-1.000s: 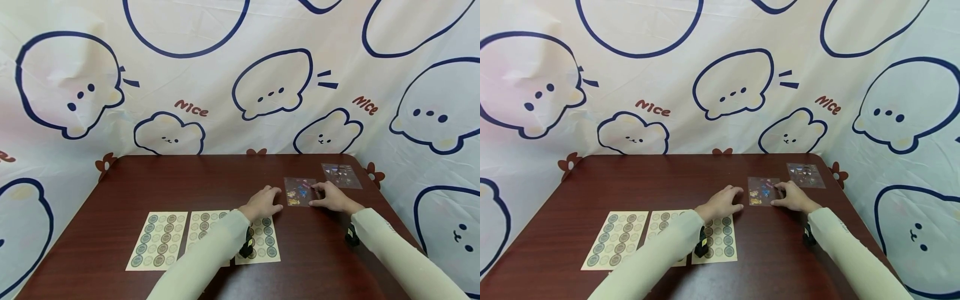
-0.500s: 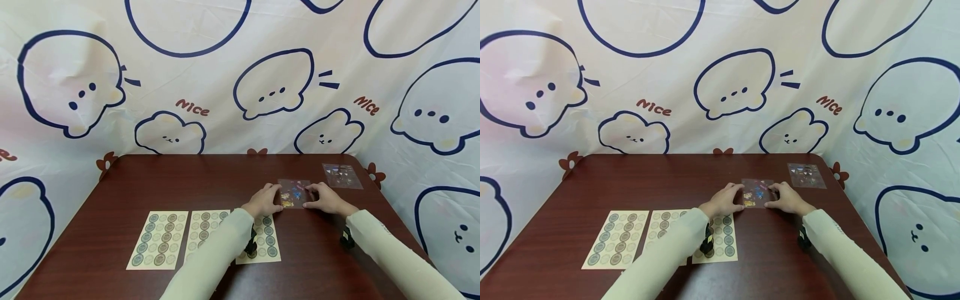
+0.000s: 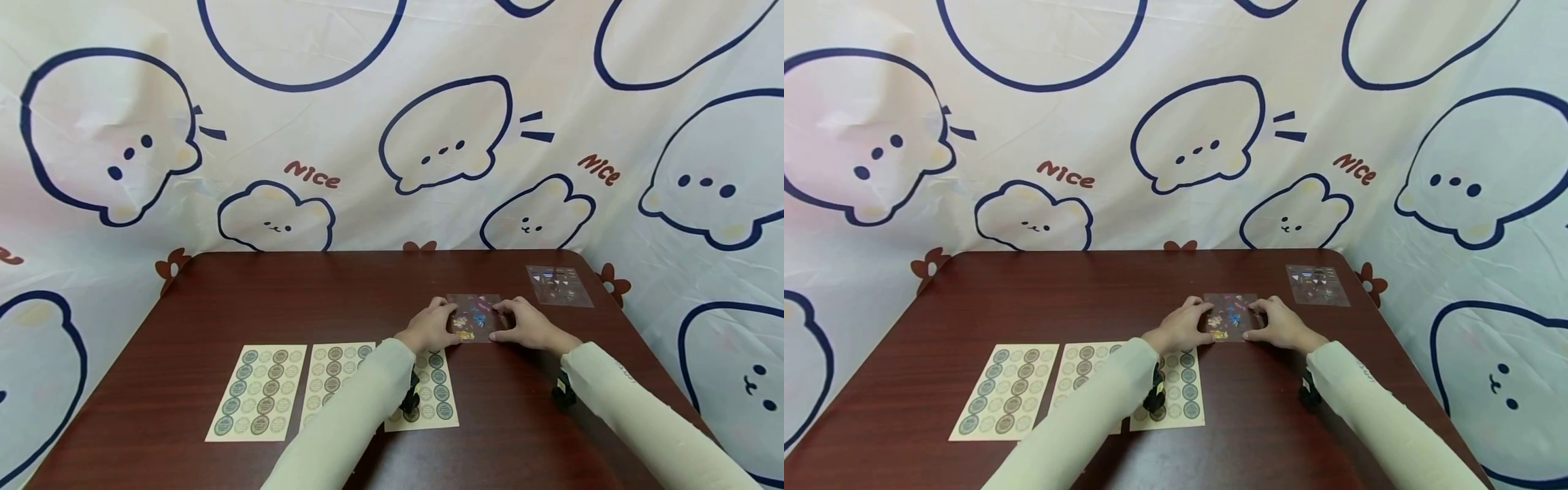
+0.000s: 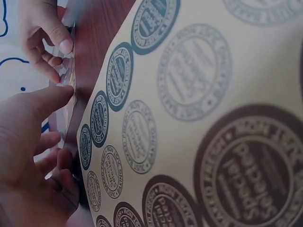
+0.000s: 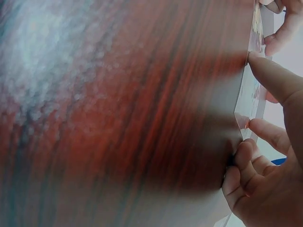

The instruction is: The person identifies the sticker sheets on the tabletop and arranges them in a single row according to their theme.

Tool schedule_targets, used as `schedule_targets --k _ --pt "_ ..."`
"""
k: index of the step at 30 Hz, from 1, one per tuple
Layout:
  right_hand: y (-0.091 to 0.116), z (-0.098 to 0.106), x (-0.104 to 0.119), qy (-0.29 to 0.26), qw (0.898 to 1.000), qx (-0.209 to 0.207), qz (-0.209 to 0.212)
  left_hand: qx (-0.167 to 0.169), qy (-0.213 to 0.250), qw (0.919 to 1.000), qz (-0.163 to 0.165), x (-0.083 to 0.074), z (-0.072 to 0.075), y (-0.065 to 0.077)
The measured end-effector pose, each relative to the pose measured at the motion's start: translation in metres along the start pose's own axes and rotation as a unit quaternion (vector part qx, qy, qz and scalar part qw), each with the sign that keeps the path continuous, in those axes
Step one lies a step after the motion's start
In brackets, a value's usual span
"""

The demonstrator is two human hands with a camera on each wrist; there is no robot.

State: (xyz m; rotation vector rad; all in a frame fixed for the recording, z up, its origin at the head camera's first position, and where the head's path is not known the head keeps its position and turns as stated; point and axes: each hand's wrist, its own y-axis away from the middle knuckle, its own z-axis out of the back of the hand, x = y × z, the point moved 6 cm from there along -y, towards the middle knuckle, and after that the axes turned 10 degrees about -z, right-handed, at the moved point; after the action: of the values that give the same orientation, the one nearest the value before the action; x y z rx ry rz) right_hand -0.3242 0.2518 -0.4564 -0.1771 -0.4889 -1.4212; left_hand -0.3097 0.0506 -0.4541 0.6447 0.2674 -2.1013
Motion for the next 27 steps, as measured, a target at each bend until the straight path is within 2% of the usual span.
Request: schedule_targets --k 7,14,27 --pt "-0.0013 0.0014 -0.0016 -0.001 1.000 0.003 0.012 0.006 -0.021 0.9997 0.008 0.0007 -0.0024 -0.0032" --pt "-0.0025 0.0028 -0.0042 -0.016 0.999 0.016 0.031 -0.008 -0.028 0.9995 0.014 -0.0004 -0.0021 -0.0019" --pt "-0.0042 0.0075 -0.0069 -0.056 0.998 0.035 -0.006 -0.027 -0.016 0.9994 0.016 -0.0006 -0.0006 -0.0018"
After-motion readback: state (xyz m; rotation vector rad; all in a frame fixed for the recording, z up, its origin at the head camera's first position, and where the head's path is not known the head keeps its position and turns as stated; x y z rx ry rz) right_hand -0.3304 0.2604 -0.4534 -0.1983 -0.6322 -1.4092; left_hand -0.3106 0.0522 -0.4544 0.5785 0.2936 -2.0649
